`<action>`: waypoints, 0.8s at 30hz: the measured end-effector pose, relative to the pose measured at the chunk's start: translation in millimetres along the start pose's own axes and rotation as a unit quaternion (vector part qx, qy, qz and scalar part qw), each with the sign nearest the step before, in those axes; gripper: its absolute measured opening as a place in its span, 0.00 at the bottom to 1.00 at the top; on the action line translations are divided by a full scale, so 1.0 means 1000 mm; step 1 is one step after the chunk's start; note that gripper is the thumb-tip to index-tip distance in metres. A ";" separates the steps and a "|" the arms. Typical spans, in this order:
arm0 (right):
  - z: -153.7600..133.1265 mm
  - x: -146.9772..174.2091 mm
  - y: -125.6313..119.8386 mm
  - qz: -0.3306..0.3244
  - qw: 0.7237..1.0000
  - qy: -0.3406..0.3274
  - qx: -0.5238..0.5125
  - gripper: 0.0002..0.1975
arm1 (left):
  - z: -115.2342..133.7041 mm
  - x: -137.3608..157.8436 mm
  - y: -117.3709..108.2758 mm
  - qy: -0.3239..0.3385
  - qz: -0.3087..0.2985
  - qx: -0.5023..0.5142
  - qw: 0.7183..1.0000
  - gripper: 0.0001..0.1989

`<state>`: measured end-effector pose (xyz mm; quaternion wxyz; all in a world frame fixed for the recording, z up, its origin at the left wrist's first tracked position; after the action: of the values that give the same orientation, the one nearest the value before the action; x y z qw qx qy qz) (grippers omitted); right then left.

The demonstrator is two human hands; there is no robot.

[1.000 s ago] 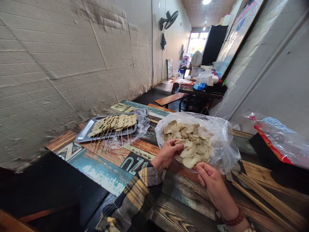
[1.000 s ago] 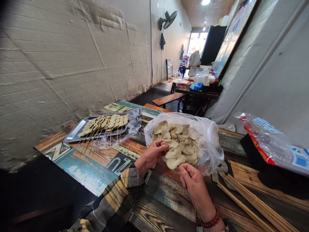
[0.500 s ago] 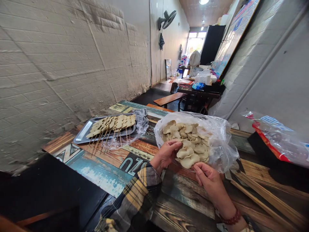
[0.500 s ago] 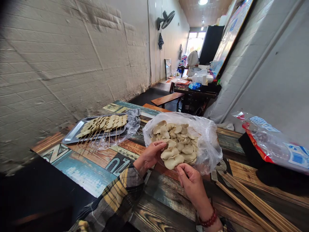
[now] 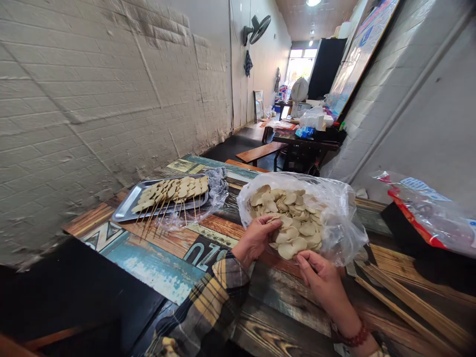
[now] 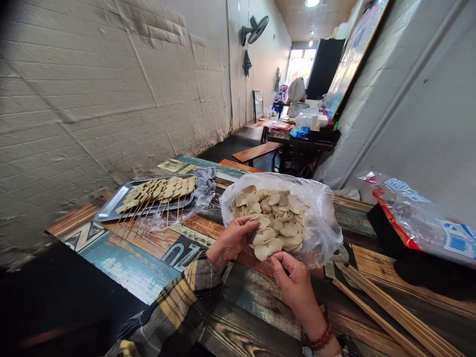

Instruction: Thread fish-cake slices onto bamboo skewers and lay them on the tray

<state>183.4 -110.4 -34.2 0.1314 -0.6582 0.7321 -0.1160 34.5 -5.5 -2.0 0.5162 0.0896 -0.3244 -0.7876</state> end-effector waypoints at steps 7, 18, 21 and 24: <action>-0.002 0.000 0.001 0.003 1.000 -0.004 0.019 0.17 | 0.001 0.000 -0.002 0.016 0.014 -0.031 0.999 0.22; -0.005 0.001 0.000 0.000 0.999 0.020 -0.042 0.18 | 0.002 -0.001 -0.003 0.023 -0.004 -0.019 1.000 0.19; -0.008 0.001 0.000 -0.001 0.999 0.017 -0.044 0.18 | 0.001 -0.002 -0.002 0.015 -0.017 -0.006 1.000 0.20; -0.010 0.001 0.000 -0.002 0.999 0.010 -0.037 0.19 | -0.001 -0.001 -0.001 0.004 -0.035 -0.014 0.999 0.19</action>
<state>179.8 -111.4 -24.7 0.0997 -0.6626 0.7361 -0.0960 35.0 -4.4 -3.6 0.4904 0.0968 -0.3085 -0.8093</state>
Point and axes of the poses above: each hand's wrist, its own x-axis away from the middle knuckle, its own y-axis out of the palm, z = x × y, the point moved 2 cm from there along -x, towards the middle knuckle, and after that the axes turned 2 degrees about y, right-handed, at the moved point
